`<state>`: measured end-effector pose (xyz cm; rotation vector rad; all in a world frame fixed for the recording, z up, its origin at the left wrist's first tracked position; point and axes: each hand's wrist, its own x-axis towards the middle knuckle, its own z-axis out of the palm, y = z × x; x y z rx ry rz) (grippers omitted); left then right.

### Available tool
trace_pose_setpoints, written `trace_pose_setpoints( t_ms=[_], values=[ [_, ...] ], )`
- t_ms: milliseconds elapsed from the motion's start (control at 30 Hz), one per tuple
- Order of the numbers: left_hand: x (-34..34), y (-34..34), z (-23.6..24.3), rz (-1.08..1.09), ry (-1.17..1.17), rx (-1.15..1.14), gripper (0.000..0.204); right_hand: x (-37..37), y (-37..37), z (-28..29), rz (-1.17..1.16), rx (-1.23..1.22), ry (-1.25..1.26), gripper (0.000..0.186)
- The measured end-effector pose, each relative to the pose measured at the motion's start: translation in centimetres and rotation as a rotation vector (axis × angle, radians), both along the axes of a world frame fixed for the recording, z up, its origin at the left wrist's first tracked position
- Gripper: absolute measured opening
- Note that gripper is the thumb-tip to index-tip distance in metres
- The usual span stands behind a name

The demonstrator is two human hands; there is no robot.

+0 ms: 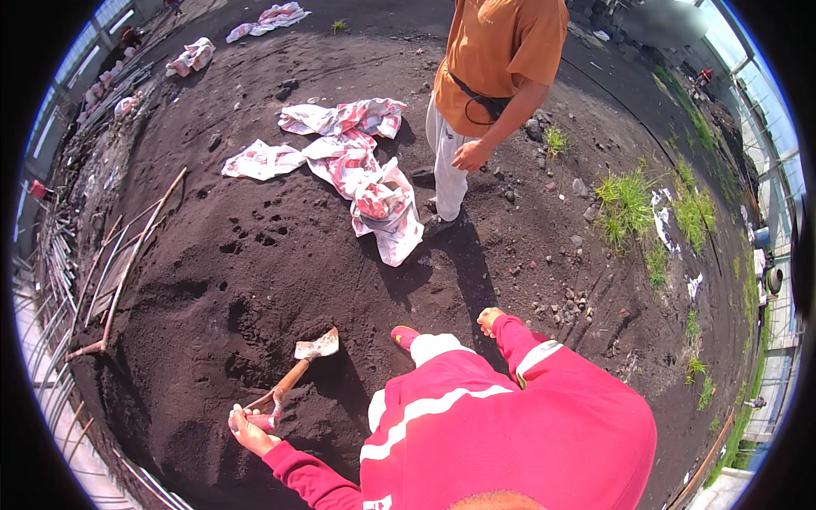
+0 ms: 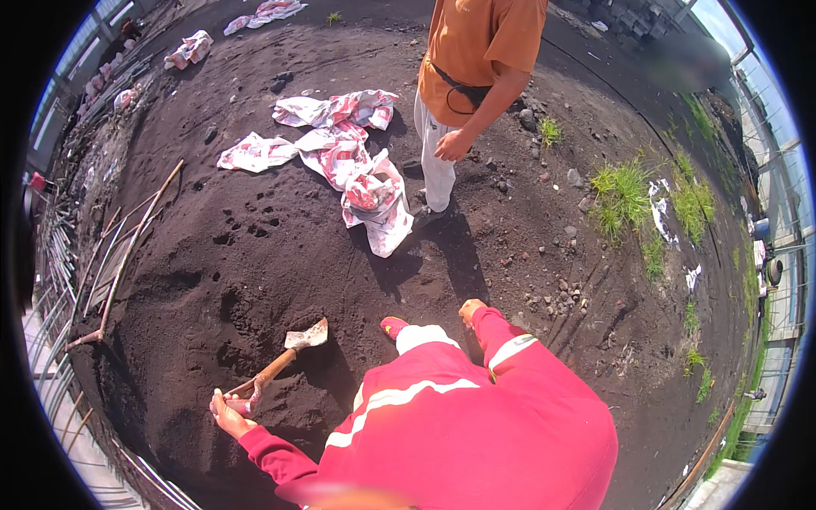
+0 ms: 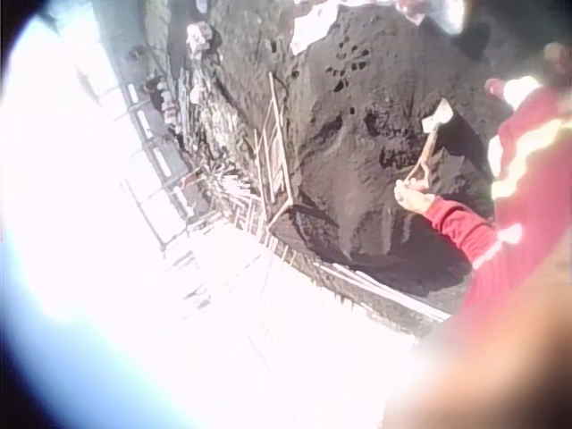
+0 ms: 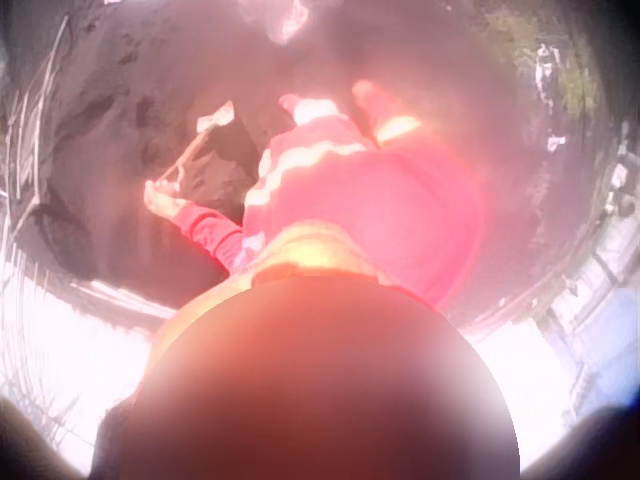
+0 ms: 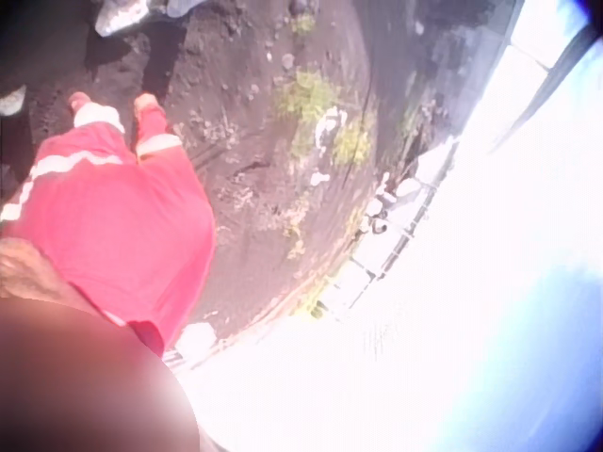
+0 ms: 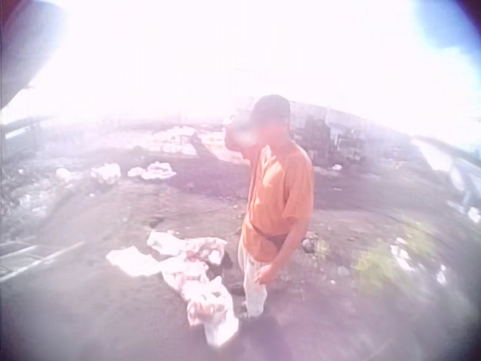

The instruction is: The person uses a shovel to scoop dark soil from a pile and transfers it into a sack held open by another person. The process repeats multiple times as the sack is filled.

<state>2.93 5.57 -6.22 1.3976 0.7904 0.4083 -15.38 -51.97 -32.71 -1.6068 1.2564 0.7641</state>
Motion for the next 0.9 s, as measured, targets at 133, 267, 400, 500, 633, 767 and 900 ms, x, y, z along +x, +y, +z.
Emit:
trace_pose_setpoints(
  t_ms=[133,267,400,500,633,767,900],
  values=[
    [-2.5,0.2,0.1,0.003,0.006,-0.034,0.02,5.7,0.9,1.1,0.047,0.063,-0.12,0.015],
    [-5.0,1.4,-0.8,0.093,0.028,-0.035,0.029,13.7,2.9,2.3,0.223,0.062,-0.04,0.023],
    [-6.6,2.4,-1.6,0.173,0.031,-0.071,0.035,27.8,3.6,3.6,0.368,0.056,-0.014,0.039],
    [-7.6,2.6,-1.8,0.196,0.023,-0.051,0.035,36.5,4.7,4.6,0.394,0.071,-0.056,0.038],
    [-10.4,2.7,-2.6,0.254,0.097,-0.047,0.034,42.7,7.4,6.3,0.562,-0.211,-0.253,0.035],
    [-14.2,3.3,-4.3,0.29,0.096,-0.074,0.032,39.1,11.3,5.0,0.669,-0.256,-0.276,0.031],
    [-17.6,3.9,-5.9,0.368,0.134,-0.131,0.022,28.5,14.3,-1.1,1.019,-0.142,0.02,0.028]
  ],
)
